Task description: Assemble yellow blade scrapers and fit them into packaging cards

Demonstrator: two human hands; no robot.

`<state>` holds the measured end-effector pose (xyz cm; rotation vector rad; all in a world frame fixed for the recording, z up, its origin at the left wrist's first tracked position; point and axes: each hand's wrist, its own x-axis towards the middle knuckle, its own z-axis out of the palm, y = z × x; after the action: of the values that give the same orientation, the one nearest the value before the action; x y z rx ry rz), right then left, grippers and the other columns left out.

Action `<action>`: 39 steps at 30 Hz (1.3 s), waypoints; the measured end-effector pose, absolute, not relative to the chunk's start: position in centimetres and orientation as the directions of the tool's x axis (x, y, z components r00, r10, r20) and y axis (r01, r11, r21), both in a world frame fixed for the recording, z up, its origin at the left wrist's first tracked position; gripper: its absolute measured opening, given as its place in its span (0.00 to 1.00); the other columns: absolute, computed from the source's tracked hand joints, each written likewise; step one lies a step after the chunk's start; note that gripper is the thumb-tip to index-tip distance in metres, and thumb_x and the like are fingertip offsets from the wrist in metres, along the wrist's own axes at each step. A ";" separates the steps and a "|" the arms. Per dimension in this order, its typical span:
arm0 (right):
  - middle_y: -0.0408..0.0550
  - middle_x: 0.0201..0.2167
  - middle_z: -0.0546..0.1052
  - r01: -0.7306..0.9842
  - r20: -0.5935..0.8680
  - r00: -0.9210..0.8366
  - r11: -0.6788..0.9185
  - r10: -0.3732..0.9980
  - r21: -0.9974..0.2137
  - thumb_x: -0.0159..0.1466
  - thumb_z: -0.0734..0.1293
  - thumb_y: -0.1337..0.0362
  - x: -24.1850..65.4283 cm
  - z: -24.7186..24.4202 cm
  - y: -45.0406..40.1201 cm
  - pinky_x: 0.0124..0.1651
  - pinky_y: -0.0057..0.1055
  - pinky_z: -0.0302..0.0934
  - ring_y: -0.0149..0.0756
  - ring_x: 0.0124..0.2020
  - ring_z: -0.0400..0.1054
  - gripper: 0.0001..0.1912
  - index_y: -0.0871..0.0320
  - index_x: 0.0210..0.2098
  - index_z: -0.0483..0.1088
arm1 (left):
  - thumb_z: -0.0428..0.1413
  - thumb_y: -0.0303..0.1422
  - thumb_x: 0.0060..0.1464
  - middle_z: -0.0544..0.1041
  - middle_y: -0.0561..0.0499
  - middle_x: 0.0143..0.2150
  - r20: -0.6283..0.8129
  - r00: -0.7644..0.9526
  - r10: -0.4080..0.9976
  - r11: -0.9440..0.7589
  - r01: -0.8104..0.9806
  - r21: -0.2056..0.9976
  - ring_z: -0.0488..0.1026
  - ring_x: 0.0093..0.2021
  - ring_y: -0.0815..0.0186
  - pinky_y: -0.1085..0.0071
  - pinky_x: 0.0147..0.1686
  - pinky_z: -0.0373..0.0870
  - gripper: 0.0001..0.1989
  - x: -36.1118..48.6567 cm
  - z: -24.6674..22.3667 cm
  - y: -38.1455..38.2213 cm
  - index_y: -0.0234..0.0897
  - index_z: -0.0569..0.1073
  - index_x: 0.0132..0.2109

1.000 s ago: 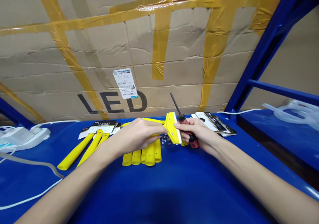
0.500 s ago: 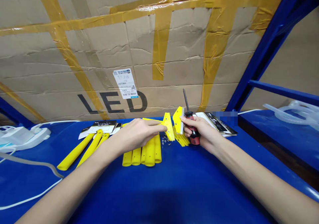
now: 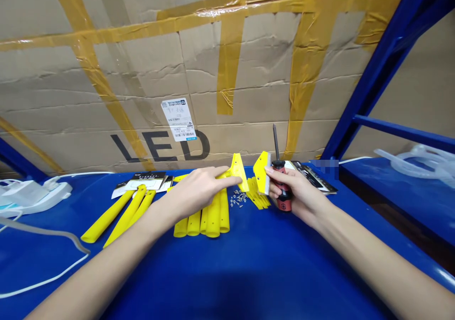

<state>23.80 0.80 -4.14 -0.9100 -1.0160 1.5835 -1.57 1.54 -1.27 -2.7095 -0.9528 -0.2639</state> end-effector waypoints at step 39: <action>0.39 0.13 0.68 -0.047 -0.023 -0.240 -0.035 0.970 -0.998 0.54 0.77 0.49 22.2 -4.2 -0.6 0.27 0.30 0.54 0.29 0.18 0.59 0.23 0.55 0.21 0.64 | 0.51 0.43 0.65 0.80 0.47 0.29 0.392 0.291 0.873 -0.439 0.821 0.367 0.76 0.30 0.61 0.65 0.32 0.70 0.18 -1.5 0.0 1.5 0.36 0.79 0.38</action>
<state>22.23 -0.62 -4.20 -1.0687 -1.3314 1.4312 -1.48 1.48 -0.01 -2.5988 -1.7096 -0.8923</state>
